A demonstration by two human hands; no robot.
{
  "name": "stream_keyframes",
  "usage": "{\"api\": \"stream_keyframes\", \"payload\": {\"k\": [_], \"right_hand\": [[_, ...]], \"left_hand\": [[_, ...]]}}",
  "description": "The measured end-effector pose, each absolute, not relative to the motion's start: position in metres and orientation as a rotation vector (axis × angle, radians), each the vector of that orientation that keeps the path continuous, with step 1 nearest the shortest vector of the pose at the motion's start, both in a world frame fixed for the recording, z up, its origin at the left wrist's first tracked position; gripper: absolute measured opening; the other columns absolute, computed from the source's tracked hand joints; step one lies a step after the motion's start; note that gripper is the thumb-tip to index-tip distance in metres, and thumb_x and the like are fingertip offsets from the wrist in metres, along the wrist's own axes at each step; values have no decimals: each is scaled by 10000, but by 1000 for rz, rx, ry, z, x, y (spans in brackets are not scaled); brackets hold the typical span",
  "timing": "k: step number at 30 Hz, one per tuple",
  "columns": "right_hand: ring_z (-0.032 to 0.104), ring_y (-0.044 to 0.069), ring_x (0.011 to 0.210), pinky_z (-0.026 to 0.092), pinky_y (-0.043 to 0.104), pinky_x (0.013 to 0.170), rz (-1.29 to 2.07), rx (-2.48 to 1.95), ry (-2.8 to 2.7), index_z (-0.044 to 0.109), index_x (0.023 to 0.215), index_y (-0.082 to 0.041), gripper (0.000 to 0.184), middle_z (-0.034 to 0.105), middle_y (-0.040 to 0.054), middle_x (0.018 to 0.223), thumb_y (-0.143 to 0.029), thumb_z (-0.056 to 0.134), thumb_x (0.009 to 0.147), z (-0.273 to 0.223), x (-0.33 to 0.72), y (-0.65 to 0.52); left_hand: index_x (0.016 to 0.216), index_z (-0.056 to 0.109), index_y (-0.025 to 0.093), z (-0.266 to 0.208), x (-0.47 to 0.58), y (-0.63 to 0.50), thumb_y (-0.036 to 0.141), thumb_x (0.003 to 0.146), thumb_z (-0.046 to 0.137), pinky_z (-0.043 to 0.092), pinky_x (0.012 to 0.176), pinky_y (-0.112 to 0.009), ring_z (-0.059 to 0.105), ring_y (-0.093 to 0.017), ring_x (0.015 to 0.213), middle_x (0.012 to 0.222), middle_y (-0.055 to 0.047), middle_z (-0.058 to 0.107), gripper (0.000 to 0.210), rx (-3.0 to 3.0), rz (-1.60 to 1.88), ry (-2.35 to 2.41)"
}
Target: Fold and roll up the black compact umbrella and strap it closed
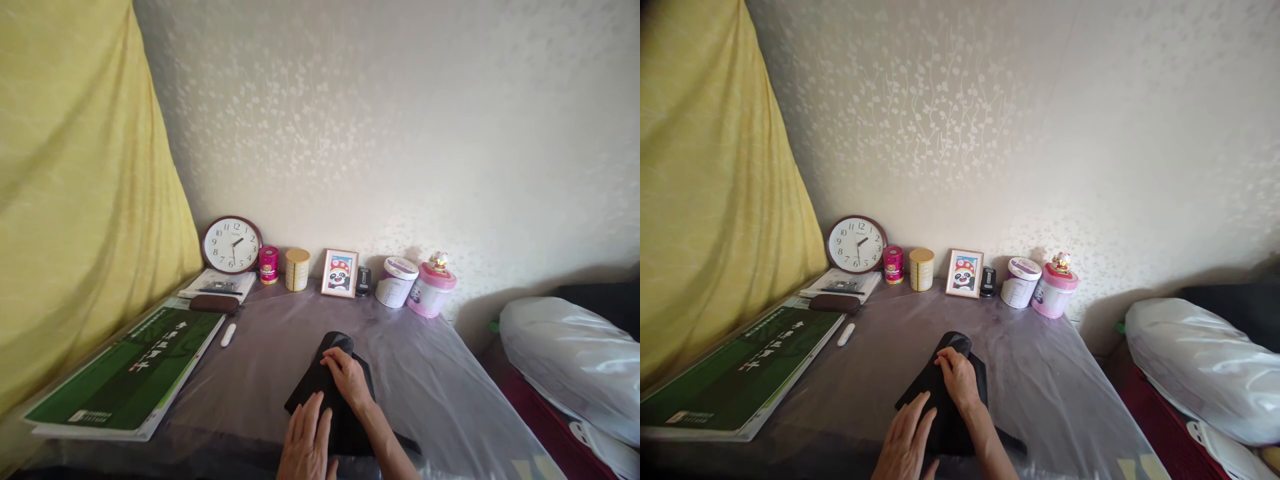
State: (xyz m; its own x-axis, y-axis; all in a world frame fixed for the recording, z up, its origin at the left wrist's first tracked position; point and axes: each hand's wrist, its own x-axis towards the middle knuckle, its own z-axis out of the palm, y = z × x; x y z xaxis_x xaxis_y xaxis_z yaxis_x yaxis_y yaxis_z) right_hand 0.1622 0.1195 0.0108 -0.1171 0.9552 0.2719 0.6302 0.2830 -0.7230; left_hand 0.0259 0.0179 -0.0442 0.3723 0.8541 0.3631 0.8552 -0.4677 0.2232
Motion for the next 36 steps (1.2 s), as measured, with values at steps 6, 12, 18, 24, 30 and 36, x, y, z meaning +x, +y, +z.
{"api": "stream_keyframes", "payload": {"k": [6, 12, 18, 24, 30, 36], "right_hand": [[572, 154, 859, 455, 273, 795, 340, -1179, -2104, 668, 934, -235, 212, 697, 15, 897, -234, 464, 877, 13, 166, 99], [495, 194, 1133, 320, 409, 1014, 265, -1042, -2225, 657, 986, -220, 238, 672, 40, 1055, -226, 437, 894, 5, 175, 104], [492, 176, 1154, 228, 443, 1057, 204, -1153, -2224, 649, 999, -239, 291, 673, 25, 1060, -211, 372, 915, -7, 179, 143], [510, 160, 1134, 289, 372, 1028, 209, -1275, -2187, 670, 962, -247, 322, 671, 21, 1069, -237, 351, 919, -10, 182, 176], [582, 154, 1037, 381, 269, 948, 117, -1662, -2000, 619, 1069, -203, 328, 662, 53, 1078, -257, 338, 909, -12, 194, 188], [635, 210, 908, 451, 288, 785, -30, -1917, -1803, 626, 966, -165, 323, 676, 114, 924, -202, 314, 891, -17, 243, 154]], "left_hand": [[1405, -29, 163, -58, 44, 28, 46, 543, 482, 377, 1018, -462, 258, -315, 1321, 1461, -134, 228, 1009, -2578, -545, -1692], [1343, -205, 224, -70, 51, 26, -86, 677, 301, 409, 993, -358, 348, -224, 1287, 1417, -83, 343, 892, -2379, -620, -1787], [1346, -141, 248, -77, 49, 29, -85, 716, 283, 397, 1002, -344, 337, -229, 1293, 1434, -82, 296, 829, -2422, -610, -1830], [1377, 162, 202, -56, 48, 30, -80, 645, 298, 335, 1048, -383, 237, -240, 1334, 1463, -68, 193, 797, -2619, -428, -2017], [1372, 184, 117, -17, 52, 33, -65, 522, 370, 251, 1093, -384, 142, -253, 1355, 1467, -98, 102, 889, -2718, -59, -2229], [1393, 118, 93, -45, 41, 31, -63, 464, 397, 259, 1100, -369, 124, -242, 1365, 1481, -123, 58, 982, -2811, -698, -1980]]}}
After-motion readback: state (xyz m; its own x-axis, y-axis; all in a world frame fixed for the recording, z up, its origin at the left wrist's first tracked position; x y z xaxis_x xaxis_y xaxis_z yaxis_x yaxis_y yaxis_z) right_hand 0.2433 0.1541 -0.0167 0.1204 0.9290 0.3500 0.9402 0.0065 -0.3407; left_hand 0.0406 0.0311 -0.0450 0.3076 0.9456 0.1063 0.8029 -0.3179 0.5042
